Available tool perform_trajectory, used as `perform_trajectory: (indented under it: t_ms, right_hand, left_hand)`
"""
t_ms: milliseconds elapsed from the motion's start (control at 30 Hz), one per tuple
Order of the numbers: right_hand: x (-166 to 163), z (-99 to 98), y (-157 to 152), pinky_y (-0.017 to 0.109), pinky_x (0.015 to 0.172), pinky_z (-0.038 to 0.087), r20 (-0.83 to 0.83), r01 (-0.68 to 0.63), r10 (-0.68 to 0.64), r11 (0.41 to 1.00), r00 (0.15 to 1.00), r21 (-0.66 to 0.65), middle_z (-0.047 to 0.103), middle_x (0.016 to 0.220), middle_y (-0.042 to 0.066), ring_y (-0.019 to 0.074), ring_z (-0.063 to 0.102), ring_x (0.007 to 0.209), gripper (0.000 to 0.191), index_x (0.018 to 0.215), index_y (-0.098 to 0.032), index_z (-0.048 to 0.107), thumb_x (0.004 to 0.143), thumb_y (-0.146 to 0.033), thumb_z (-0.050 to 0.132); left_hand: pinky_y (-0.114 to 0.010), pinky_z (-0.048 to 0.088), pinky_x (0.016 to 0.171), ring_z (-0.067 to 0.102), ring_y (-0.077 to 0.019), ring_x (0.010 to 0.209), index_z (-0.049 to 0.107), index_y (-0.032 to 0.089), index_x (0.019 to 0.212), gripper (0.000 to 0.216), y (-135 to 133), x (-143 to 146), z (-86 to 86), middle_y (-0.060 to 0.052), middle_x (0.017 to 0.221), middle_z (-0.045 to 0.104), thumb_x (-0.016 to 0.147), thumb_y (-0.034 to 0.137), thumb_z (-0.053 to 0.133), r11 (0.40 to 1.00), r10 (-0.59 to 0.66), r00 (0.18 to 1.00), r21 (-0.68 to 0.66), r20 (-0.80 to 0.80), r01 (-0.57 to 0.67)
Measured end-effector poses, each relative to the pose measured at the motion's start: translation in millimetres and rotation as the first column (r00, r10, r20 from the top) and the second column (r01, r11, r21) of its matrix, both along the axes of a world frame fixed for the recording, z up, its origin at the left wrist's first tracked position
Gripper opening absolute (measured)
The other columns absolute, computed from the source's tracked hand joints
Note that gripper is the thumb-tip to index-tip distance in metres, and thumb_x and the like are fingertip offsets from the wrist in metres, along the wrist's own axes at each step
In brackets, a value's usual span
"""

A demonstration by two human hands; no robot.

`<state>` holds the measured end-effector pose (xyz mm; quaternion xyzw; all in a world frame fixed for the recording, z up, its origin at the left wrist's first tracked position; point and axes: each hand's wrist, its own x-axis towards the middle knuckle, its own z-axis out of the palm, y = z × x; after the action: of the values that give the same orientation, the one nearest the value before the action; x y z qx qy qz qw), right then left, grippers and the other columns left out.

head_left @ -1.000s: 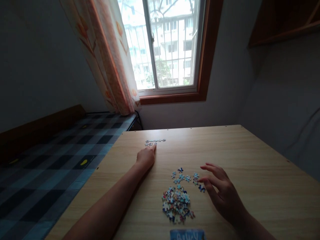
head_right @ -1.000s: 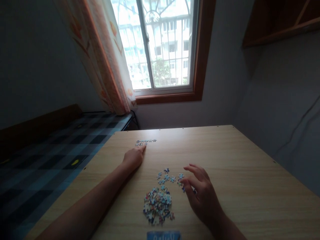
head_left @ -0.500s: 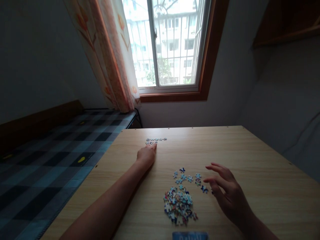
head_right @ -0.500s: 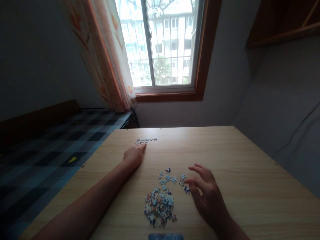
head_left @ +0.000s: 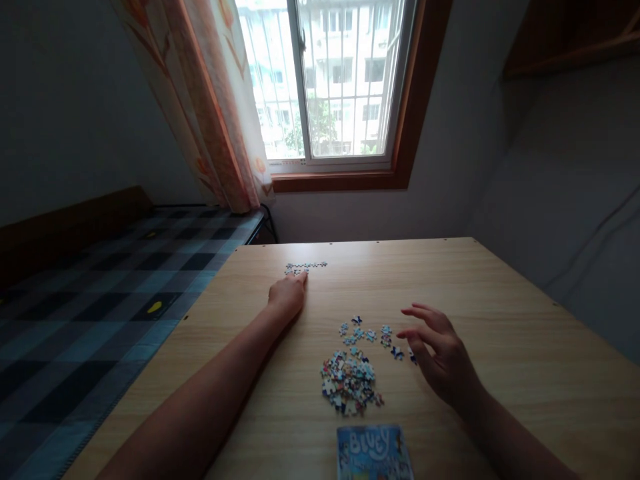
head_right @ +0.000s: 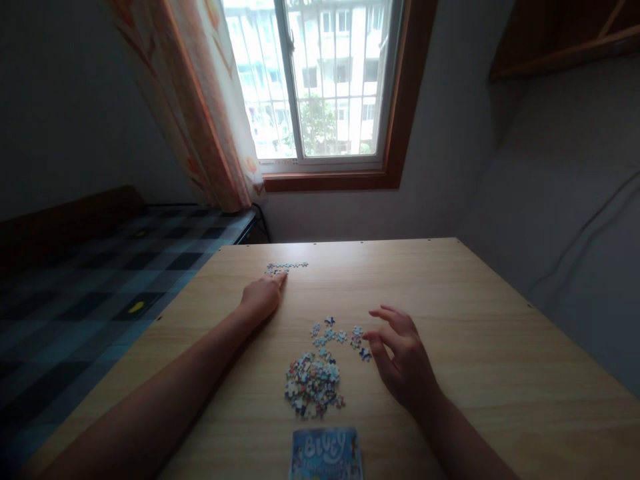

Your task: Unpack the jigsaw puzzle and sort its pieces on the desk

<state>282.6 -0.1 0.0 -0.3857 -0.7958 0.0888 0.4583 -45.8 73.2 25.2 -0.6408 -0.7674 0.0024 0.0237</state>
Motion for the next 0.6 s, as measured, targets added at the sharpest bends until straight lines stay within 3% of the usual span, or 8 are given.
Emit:
perform_trajectory:
  t_ms: [133,233,367,467,600]
  right_hand:
    - [-1.5,3.9,-1.9,0.054,0.104,0.043,0.114,-0.093,0.098,0.995,0.989,-0.047,0.064,0.124,0.011,0.031,0.048,0.129,0.02,0.092,-0.025,0.075,0.093,-0.027,0.055]
    - [-5.5,5.1,-6.8,0.058,0.108,0.038,0.219,-0.18,0.193,0.98,0.956,-0.081,0.059,0.134,0.009,0.0317,0.043,0.136,0.018,0.099,-0.027,0.075,0.09,-0.026,0.06]
    - [-14.0,3.7,-14.0,0.067,0.112,0.028,0.344,-0.23,0.261,0.965,0.902,-0.128,0.052,0.146,0.006,0.0333,0.035,0.142,0.03,0.116,-0.034,0.07,0.087,-0.028,0.065]
    - [-20.1,2.7,-17.0,0.069,0.112,0.024,0.391,-0.225,0.269,0.962,0.88,-0.156,0.046,0.151,0.006,0.0343,0.028,0.146,0.038,0.125,-0.036,0.066,0.087,-0.03,0.066]
    - [-23.8,2.9,-17.6,0.072,0.111,0.021,0.442,-0.208,0.267,0.962,0.857,-0.177,0.043,0.153,0.008,0.0359,0.024,0.148,0.035,0.124,-0.035,0.066,0.088,-0.034,0.066]
  left_hand:
    - [-0.033,0.049,0.076,0.066,-0.0249,0.092,0.049,0.026,0.141,0.046,-0.4,7.2,0.3,-0.013,0.126,0.062,0.099,0.031,0.032,0.989,-0.071,0.997,0.131,0.02,0.068]
    - [-0.032,0.047,0.078,0.065,-0.0225,0.091,0.062,0.02,0.121,0.039,-4.6,18.1,3.1,-0.011,0.114,0.066,0.1,0.036,0.034,0.961,-0.202,0.979,0.198,0.037,0.19]
    - [-0.032,0.046,0.075,0.064,-0.0217,0.082,0.069,0.018,0.088,0.048,-12.9,33.7,5.5,-0.01,0.09,0.07,0.1,0.046,0.032,0.92,-0.371,0.929,0.141,0.018,0.365]
    - [-0.032,0.045,0.075,0.064,-0.0216,0.08,0.071,0.018,0.083,0.055,-16.2,39.8,4.8,-0.011,0.087,0.071,0.1,0.048,0.028,0.899,-0.425,0.905,0.119,0.004,0.421]
    - [-0.032,0.045,0.074,0.065,-0.0218,0.081,0.072,0.017,0.084,0.057,-14.9,39.4,3.9,-0.012,0.089,0.072,0.1,0.049,0.027,0.908,-0.408,0.913,0.099,-0.001,0.406]
